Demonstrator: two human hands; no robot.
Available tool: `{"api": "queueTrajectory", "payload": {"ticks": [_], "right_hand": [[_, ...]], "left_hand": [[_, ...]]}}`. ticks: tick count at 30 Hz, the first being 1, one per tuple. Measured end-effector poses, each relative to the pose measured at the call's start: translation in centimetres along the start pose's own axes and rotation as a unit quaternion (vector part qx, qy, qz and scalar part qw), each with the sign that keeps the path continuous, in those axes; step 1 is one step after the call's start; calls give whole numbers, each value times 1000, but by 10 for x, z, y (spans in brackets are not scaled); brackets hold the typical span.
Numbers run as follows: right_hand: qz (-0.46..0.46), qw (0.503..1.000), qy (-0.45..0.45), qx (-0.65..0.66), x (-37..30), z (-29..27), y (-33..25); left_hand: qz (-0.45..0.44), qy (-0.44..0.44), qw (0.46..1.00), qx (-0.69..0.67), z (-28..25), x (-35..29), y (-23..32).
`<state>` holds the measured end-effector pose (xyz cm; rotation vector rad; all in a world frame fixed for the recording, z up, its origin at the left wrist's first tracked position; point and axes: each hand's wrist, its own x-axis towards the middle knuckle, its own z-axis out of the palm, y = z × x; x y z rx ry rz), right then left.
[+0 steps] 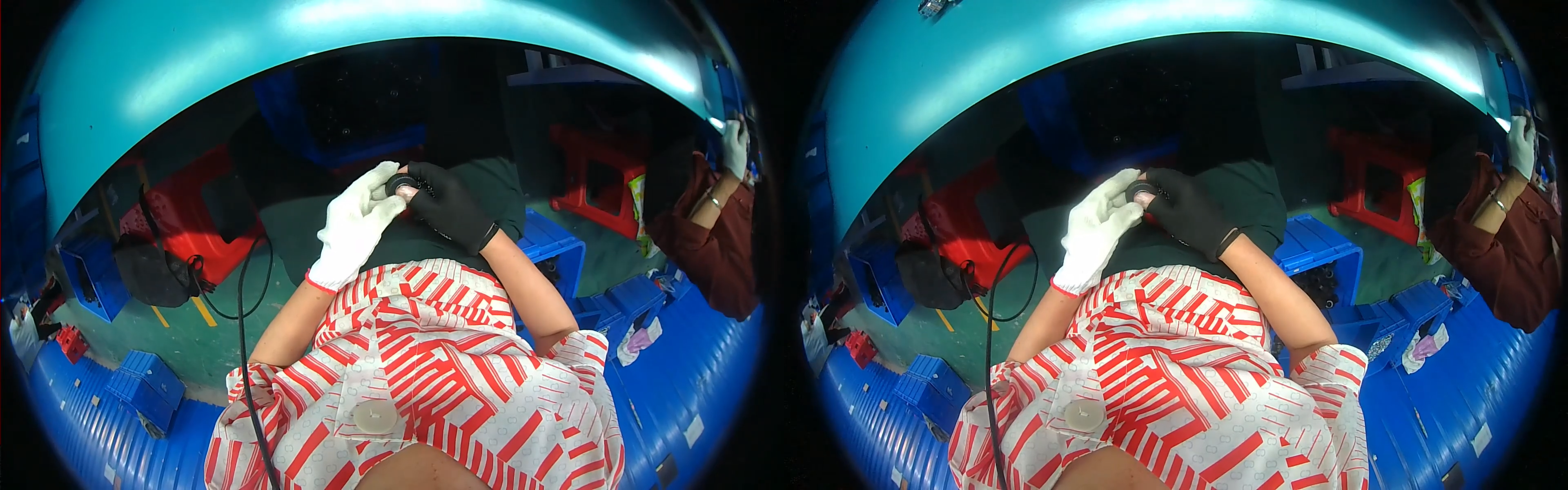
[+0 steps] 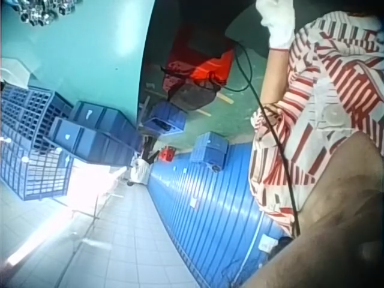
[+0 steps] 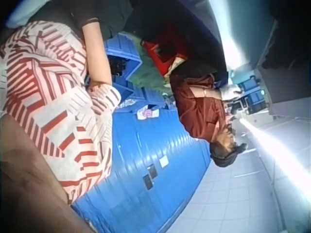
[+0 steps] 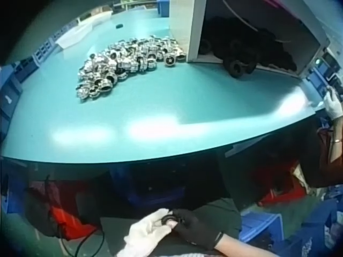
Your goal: Assembling and inspecting small black circular plastic components at a factory workbench.
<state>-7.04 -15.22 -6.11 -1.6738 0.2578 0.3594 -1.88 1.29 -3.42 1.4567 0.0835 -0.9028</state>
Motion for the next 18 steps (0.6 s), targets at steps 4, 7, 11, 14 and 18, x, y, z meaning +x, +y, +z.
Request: {"api": "queueTrajectory", "payload": {"ticks": [4, 7, 11, 14, 18], "right_hand": [[26, 996, -36, 81, -3, -3, -5], [-4, 1000, 4, -16, 0, 0, 2], [-26, 997, 72, -25, -2, 13, 6], [-44, 990, 120, 52, -5, 19, 13], [-64, 990, 92, 81, 0, 28, 27]], "left_hand": [[22, -2, 999, -24, -6, 3, -10], [73, 14, 988, 132, -5, 2, -2], [169, 72, 962, 201, 2, 2, -13], [241, 135, 940, 200, 16, 5, -19], [124, 123, 983, 64, 20, -1, -15]]}}
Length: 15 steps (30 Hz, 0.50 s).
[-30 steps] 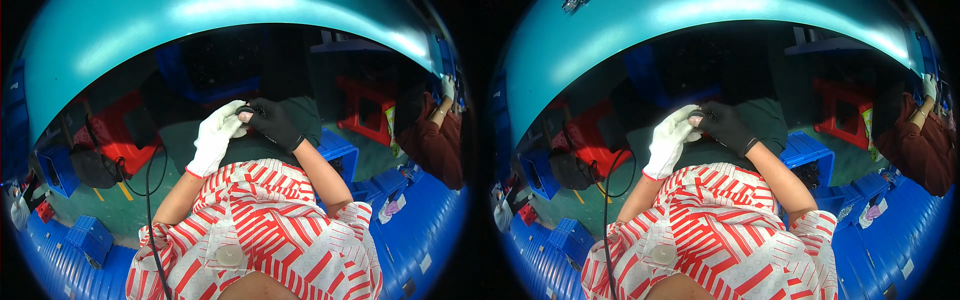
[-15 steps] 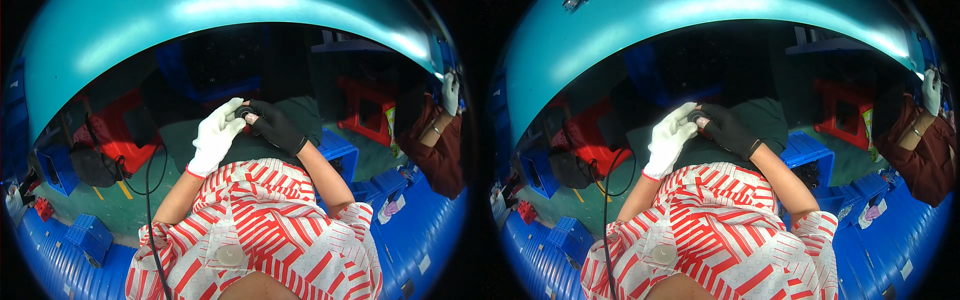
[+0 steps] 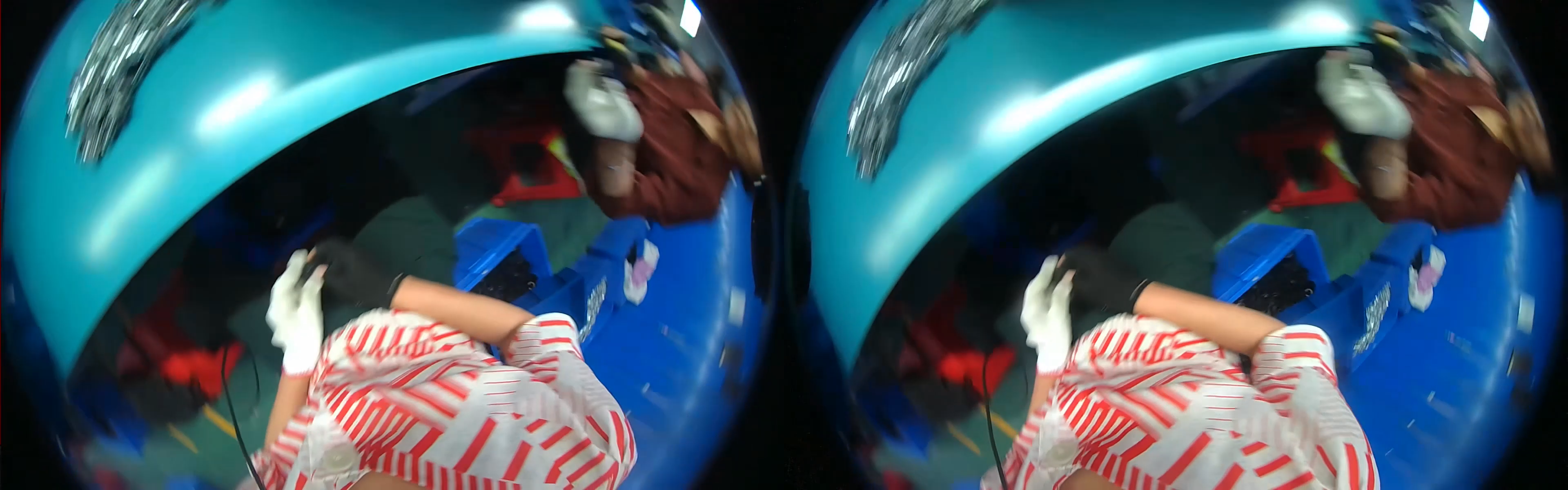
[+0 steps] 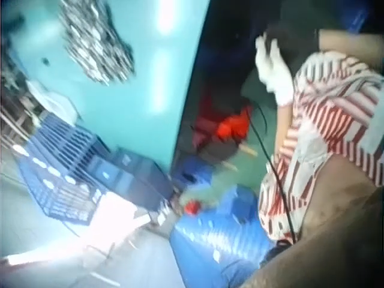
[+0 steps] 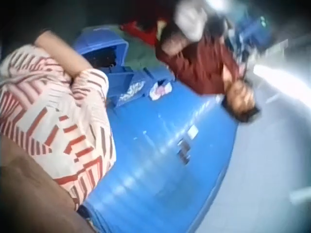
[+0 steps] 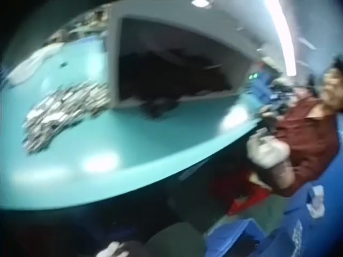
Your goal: Assembling and inspecting small black circular plastic components at a factory workbench.
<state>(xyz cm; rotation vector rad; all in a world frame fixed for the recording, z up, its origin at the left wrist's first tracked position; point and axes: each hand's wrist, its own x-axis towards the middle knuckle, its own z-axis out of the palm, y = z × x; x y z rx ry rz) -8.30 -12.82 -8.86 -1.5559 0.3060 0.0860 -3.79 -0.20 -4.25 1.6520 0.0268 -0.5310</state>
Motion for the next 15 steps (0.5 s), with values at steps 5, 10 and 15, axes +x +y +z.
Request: {"api": "queueTrajectory", "payload": {"ticks": [5, 10, 15], "right_hand": [[-13, 971, -121, -206, 5, -11, -27], [-90, 941, -75, -318, -3, -14, -31], [-29, 960, -48, -275, 5, -11, -24]], "left_hand": [[-180, -102, 970, -126, -22, 12, -17], [-157, -210, 956, -134, -6, 4, -1], [-147, -135, 971, -128, 6, 5, -6]]}}
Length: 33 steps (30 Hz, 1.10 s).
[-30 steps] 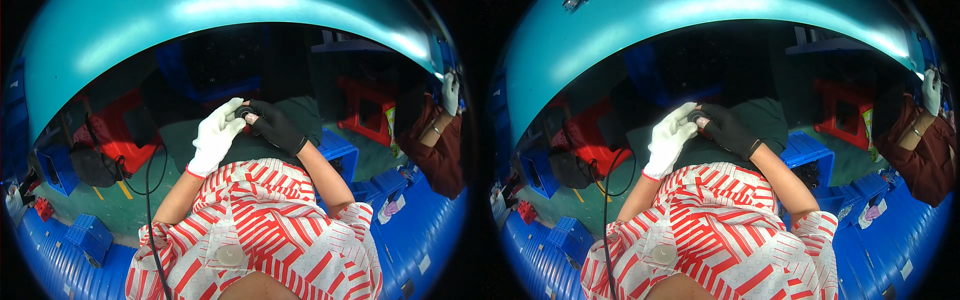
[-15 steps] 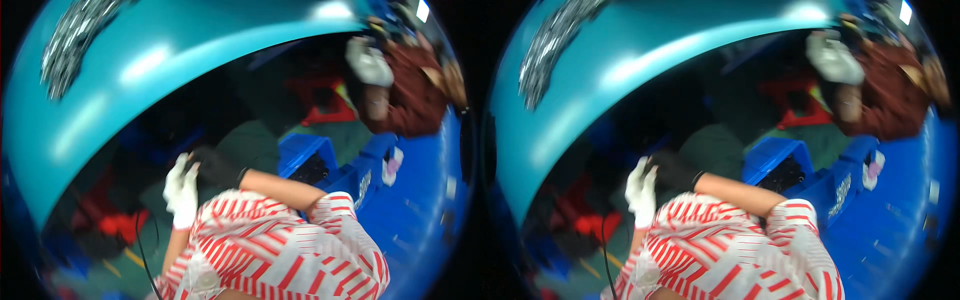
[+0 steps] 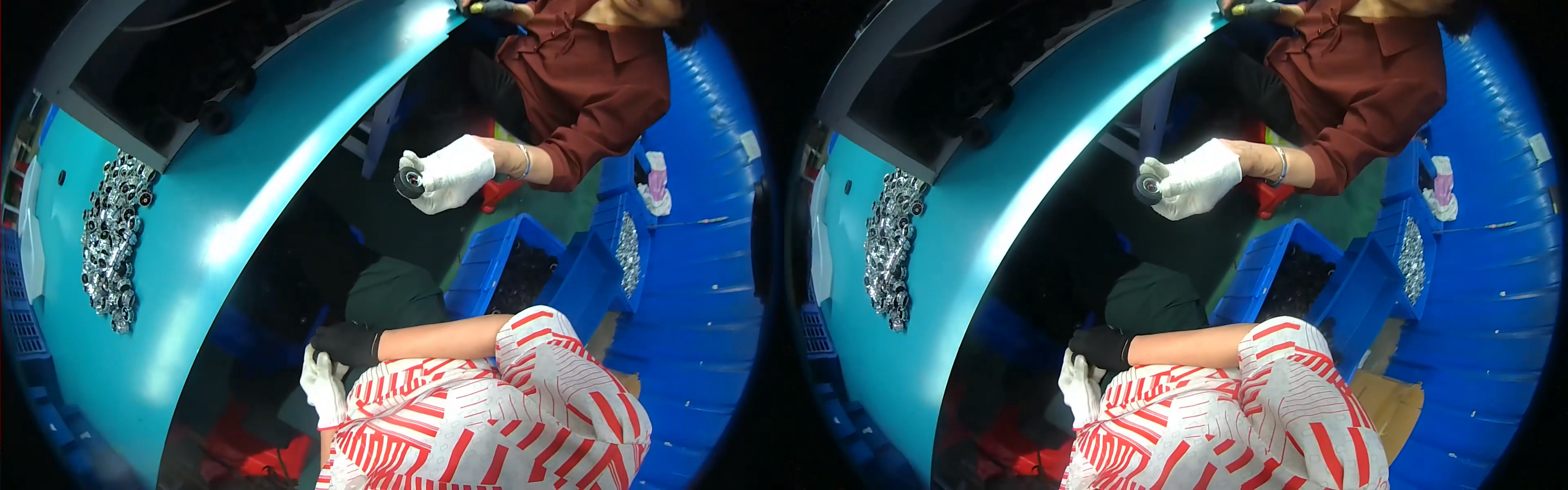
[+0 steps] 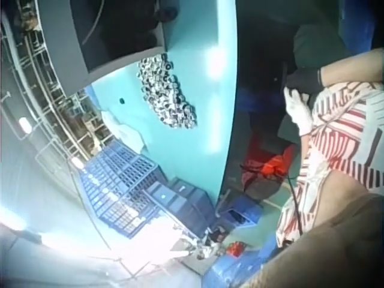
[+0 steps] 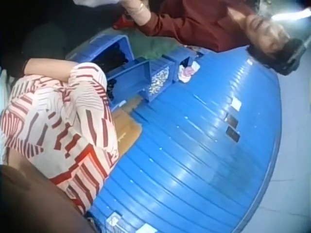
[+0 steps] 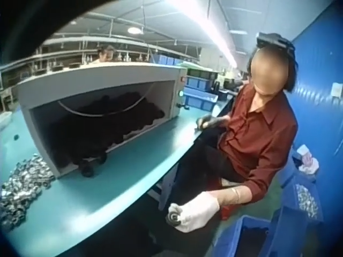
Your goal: Assembling and inspecting small black circular plastic components at a factory workbench.
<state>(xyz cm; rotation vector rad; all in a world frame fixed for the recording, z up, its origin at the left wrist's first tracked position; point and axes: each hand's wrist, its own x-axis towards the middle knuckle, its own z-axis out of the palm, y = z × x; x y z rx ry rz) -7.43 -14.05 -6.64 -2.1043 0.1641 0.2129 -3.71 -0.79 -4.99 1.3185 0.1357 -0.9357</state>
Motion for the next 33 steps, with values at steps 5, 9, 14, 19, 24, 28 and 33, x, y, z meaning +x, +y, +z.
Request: {"api": "queueTrajectory", "payload": {"ticks": [5, 9, 14, 19, 24, 28, 33], "right_hand": [[-43, 997, 33, -50, 3, 7, 7], [-1, 1000, 13, 10, 3, 12, 10], [5, 999, 22, 32, -1, 16, 11], [37, 998, 24, 33, 1, 15, 13], [19, 995, 68, 75, 7, 17, 15], [-74, 994, -2, 78, 1, 12, 41], [21, 984, -83, 155, 15, 20, 52]], "left_hand": [[-4, -11, 999, -37, -2, 0, -1], [-25, -31, 999, -26, 0, 0, 3], [-27, -58, 998, 1, -2, -2, 1], [-3, 38, 996, 75, 1, 8, -12], [26, 36, 997, 56, 1, 9, -7], [69, 67, 886, 454, -10, 16, -11], [-4, 40, 979, 202, -7, 24, -17]]}}
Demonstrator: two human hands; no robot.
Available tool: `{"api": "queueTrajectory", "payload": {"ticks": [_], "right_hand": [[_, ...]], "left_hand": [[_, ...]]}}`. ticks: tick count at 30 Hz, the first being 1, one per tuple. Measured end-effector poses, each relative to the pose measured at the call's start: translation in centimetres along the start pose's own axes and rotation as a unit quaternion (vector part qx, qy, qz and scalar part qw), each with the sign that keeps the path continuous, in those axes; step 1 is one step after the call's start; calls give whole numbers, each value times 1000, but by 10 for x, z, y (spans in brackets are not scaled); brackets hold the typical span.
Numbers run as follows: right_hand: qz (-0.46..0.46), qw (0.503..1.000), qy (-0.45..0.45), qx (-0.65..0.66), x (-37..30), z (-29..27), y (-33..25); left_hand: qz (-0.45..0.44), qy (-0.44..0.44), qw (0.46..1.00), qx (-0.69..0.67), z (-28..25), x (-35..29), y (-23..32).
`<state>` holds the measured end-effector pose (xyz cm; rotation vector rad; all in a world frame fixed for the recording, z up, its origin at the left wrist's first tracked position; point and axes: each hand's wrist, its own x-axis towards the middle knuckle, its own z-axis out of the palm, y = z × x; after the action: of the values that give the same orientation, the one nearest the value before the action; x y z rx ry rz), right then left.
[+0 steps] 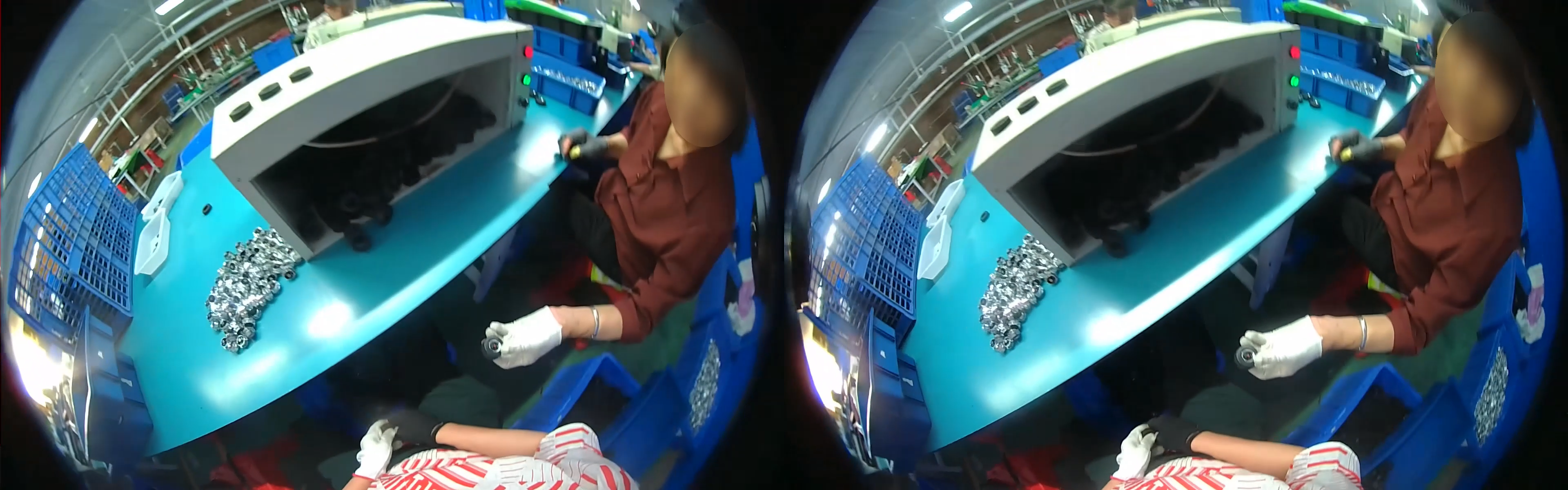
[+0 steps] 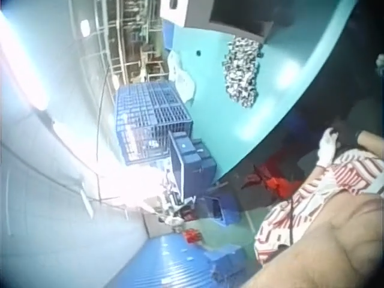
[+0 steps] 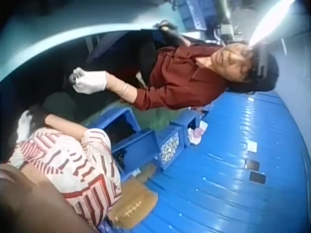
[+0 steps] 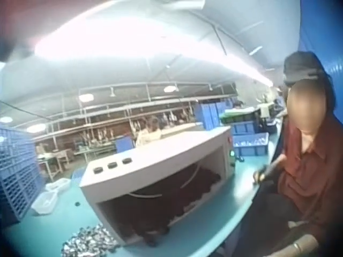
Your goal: Assembling and inspecting small black circular plastic components at a factory workbench.
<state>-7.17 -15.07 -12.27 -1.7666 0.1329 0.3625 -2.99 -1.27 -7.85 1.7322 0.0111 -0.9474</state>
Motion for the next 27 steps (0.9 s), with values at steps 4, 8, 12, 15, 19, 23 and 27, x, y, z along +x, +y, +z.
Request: {"api": "queueTrajectory", "payload": {"ticks": [4, 8, 12, 15, 19, 23, 27], "right_hand": [[-98, 992, 52, -62, 4, 9, 19], [-42, 984, -30, -170, -16, -11, -61], [-68, 988, 1, -142, -12, -5, -49], [-120, 992, -5, 41, 6, 16, -14], [46, 983, 12, 176, -20, -1, -23], [100, 914, -12, 393, -19, -20, -55], [151, 914, -41, 374, -14, -32, -73]], "left_hand": [[22, 33, 997, 69, 4, -9, 16], [56, 57, 968, 239, -8, -3, 3], [-67, 74, 992, 79, 6, -17, 48], [-55, 31, 998, -1, -2, -15, 26], [10, -21, 993, -112, -12, -14, 3], [159, -18, 986, -48, -19, -23, 36], [196, 29, 980, 1, -28, -3, 44]]}}
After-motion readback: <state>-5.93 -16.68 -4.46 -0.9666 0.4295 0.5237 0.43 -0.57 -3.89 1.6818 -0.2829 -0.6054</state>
